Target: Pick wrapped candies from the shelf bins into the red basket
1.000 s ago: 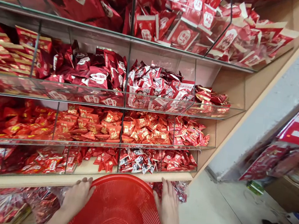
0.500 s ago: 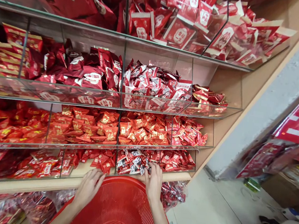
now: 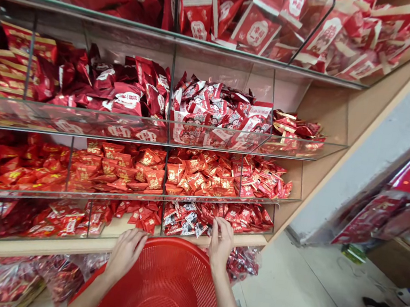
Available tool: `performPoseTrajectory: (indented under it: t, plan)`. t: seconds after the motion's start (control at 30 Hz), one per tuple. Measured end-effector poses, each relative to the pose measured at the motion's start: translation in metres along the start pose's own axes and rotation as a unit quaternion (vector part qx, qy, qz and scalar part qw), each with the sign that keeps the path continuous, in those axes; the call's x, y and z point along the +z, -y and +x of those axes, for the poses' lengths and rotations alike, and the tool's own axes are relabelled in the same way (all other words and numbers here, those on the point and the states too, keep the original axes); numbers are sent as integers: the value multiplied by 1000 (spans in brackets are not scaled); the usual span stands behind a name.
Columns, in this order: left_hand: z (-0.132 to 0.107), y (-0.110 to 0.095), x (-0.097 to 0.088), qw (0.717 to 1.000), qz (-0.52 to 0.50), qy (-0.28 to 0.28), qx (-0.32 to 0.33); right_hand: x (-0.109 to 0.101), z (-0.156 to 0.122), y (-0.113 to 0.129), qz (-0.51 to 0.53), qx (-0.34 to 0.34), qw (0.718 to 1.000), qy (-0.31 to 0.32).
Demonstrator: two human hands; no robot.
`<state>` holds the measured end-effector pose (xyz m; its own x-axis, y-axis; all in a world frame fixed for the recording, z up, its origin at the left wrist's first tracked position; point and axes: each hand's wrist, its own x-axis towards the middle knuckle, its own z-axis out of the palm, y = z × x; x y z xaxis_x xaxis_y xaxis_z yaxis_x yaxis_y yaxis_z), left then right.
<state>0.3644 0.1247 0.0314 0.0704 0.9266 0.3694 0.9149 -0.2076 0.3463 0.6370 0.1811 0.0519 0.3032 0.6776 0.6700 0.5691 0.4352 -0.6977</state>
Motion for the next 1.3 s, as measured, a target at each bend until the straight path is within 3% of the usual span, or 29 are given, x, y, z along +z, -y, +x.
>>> performPoseTrajectory:
  t: [0.13, 0.2, 0.23, 0.3, 0.37, 0.43, 0.6, 0.7, 0.8, 0.87, 0.97, 1.0, 1.07, 1.17, 1.3]
  plan:
    - [0, -1, -1, 1000, 2, -1, 3, -13, -2, 19, 68, 43, 996, -23]
    - [0, -1, 0, 1000, 5, -3, 4, -17, -5, 31, 117, 94, 989, 14]
    - [0, -1, 0, 1000, 6, -3, 5, -17, -8, 38, 145, 120, 980, 57]
    - [0, -2, 0, 1000, 7, -2, 3, -12, -18, 47, 203, 160, 945, 202]
    - [0, -3, 0, 1000, 7, 1, 2, -1, -37, 47, 235, 192, 875, 378]
    - [0, -4, -1, 1000, 6, 6, 1, 15, -63, 39, 227, 235, 807, 492]
    - [-1, -8, -4, 1000, 10, 13, -3, 46, -124, 6, 154, 394, 752, 505]
    - [-1, -7, -3, 1000, 15, 17, -1, 49, -134, -1, 169, 474, 713, 488]
    - [-1, -6, -2, 1000, 18, 18, -3, 48, -136, -1, 180, 501, 687, 495]
    - [-1, -5, -1, 1000, 20, 17, -4, 48, -140, -3, 124, 464, 713, 512]
    - [-2, -4, -1, 1000, 22, 18, -2, 49, -147, -12, -59, 306, 805, 506]
    - [-2, -4, -1, 1000, 22, 18, -1, 50, -149, -16, -110, 255, 822, 497]
    - [-2, -3, -1, 1000, 22, 17, 0, 50, -151, -23, -165, 204, 827, 497]
    - [-2, -1, 1, 1000, 20, 11, 0, 49, -150, -27, -183, 196, 819, 508]
    - [-1, 1, 2, 1000, 14, 11, 3, 46, -136, -20, -181, 178, 838, 484]
